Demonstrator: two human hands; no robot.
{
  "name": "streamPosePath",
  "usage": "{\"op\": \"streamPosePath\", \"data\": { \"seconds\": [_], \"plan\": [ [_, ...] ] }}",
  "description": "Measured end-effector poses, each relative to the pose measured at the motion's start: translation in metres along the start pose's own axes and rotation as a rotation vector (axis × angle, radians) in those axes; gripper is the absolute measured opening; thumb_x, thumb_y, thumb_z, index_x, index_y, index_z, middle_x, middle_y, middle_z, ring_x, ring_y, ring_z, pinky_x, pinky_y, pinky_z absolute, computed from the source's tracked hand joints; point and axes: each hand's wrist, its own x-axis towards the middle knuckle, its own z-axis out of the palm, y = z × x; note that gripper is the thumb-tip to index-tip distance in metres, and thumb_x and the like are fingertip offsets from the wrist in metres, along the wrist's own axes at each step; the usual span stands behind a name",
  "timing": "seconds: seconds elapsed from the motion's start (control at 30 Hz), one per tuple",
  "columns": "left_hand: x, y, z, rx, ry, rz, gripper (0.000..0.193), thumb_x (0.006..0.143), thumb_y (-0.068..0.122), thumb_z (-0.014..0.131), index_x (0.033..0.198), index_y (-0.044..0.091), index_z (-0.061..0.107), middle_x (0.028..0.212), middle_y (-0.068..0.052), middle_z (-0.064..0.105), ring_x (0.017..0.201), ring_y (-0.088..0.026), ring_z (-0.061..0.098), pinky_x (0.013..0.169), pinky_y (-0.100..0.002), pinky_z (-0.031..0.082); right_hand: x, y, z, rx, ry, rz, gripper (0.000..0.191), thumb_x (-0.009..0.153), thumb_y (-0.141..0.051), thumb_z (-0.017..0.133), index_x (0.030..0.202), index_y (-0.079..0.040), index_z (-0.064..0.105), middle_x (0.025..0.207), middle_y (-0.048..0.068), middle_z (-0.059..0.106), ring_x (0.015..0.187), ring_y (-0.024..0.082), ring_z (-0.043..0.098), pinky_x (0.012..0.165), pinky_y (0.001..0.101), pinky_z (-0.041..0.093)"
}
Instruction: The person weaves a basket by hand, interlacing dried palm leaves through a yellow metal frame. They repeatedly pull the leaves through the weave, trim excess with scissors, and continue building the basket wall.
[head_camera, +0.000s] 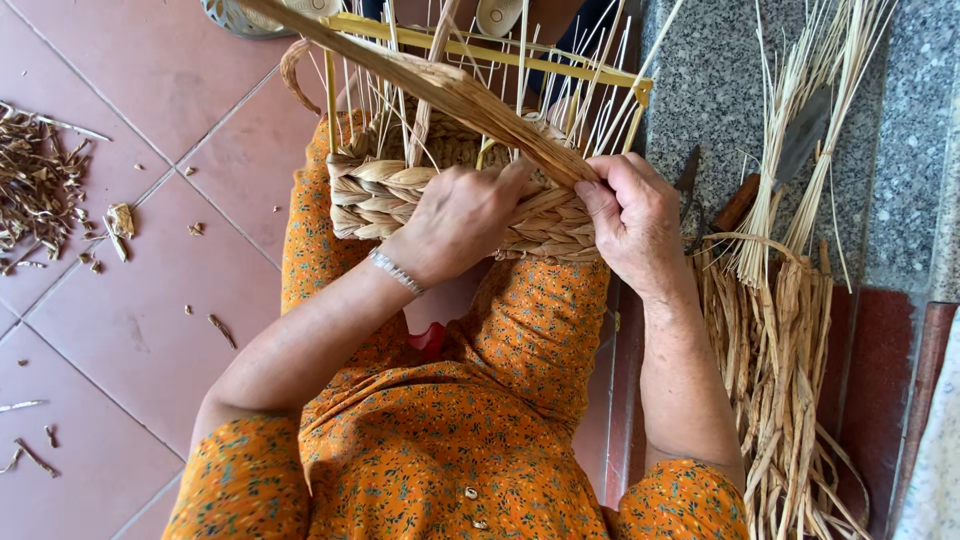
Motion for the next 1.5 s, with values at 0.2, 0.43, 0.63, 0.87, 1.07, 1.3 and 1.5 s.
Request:
{"op": "streamPosePath", "data": {
  "seconds": [0.2,0.43,0.63,0.87,1.07,1.3,1.5],
  "plan": [
    [0.048,-0.002,0.019,-0.182,0.140,-0.014,0.013,0.098,0.017,0.067,0.088,0.009,0.067,0.062,-0.006,0.065,0.052,-0.017,0.065,0.050,-0.033,0.053,0.001,-0.001,-0.002,0.002,-0.003,0.007,0.010,0.103,-0.005,0.072,0.111,-0.002,0.068,0.093,0.006,0.065,0.081,0.017,0.063,0.068,0.0332,0.052],
    [0.001,-0.001,0.018,-1.399,0.340,-0.201,0.023,0.105,0.023,0.055,0.106,0.001,0.063,0.095,-0.014,0.075,0.081,-0.023,0.076,0.073,-0.036,0.069,0.003,0.004,0.003,0.035,0.041,-0.107,0.010,0.105,-0.002,0.072,0.114,-0.004,0.068,0.105,0.008,0.070,0.094,0.017,0.067,0.080,0.0324,0.057],
    [-0.051,0.027,0.000,-1.253,0.157,-0.137,0.022,0.105,0.018,0.053,0.118,0.005,0.066,0.119,-0.011,0.075,0.114,-0.021,0.072,0.103,-0.034,0.058,0.013,0.005,0.019,-0.024,0.046,0.111,0.024,0.093,-0.006,0.086,0.112,-0.007,0.072,0.090,0.001,0.070,0.074,0.005,0.063,0.059,0.0191,0.054],
    [-0.044,-0.013,-0.028,0.408,0.320,0.145,0.071,0.094,0.003,0.074,0.160,0.021,0.054,0.169,-0.007,0.031,0.145,-0.028,0.030,0.115,-0.051,0.030,0.015,-0.009,0.005,-0.124,0.006,-0.155,0.017,0.086,-0.003,0.086,0.100,-0.007,0.076,0.097,0.003,0.075,0.089,0.018,0.066,0.079,0.0341,0.053],
    [-0.019,-0.033,-0.042,0.557,0.287,0.154,0.012,0.109,0.020,0.073,0.114,0.013,0.065,0.177,-0.008,0.027,0.163,-0.031,0.019,0.128,-0.065,0.014,0.014,-0.012,0.014,-0.185,0.045,-0.172,0.003,0.096,-0.006,0.079,0.095,-0.006,0.077,0.093,0.005,0.076,0.082,0.019,0.061,0.075,0.0341,0.047],
    [-0.041,0.009,-0.046,0.679,0.203,0.387,0.019,0.101,0.020,0.068,0.117,0.012,0.066,0.140,-0.010,0.051,0.139,-0.029,0.049,0.125,-0.060,0.023,0.013,-0.009,0.019,-0.124,0.111,-0.056,0.011,0.102,-0.013,0.079,0.093,-0.007,0.076,0.089,0.004,0.076,0.082,0.017,0.060,0.076,0.0347,0.048],
    [-0.070,0.008,-0.048,0.242,0.068,0.147,0.027,0.085,0.008,0.070,0.112,0.007,0.063,0.092,-0.011,0.058,0.090,-0.026,0.060,0.068,-0.042,0.054,0.009,-0.009,0.024,-0.035,0.141,-0.064,0.004,0.099,-0.007,0.079,0.099,-0.007,0.075,0.100,0.005,0.071,0.090,0.014,0.063,0.077,0.0296,0.055]
  ]
}}
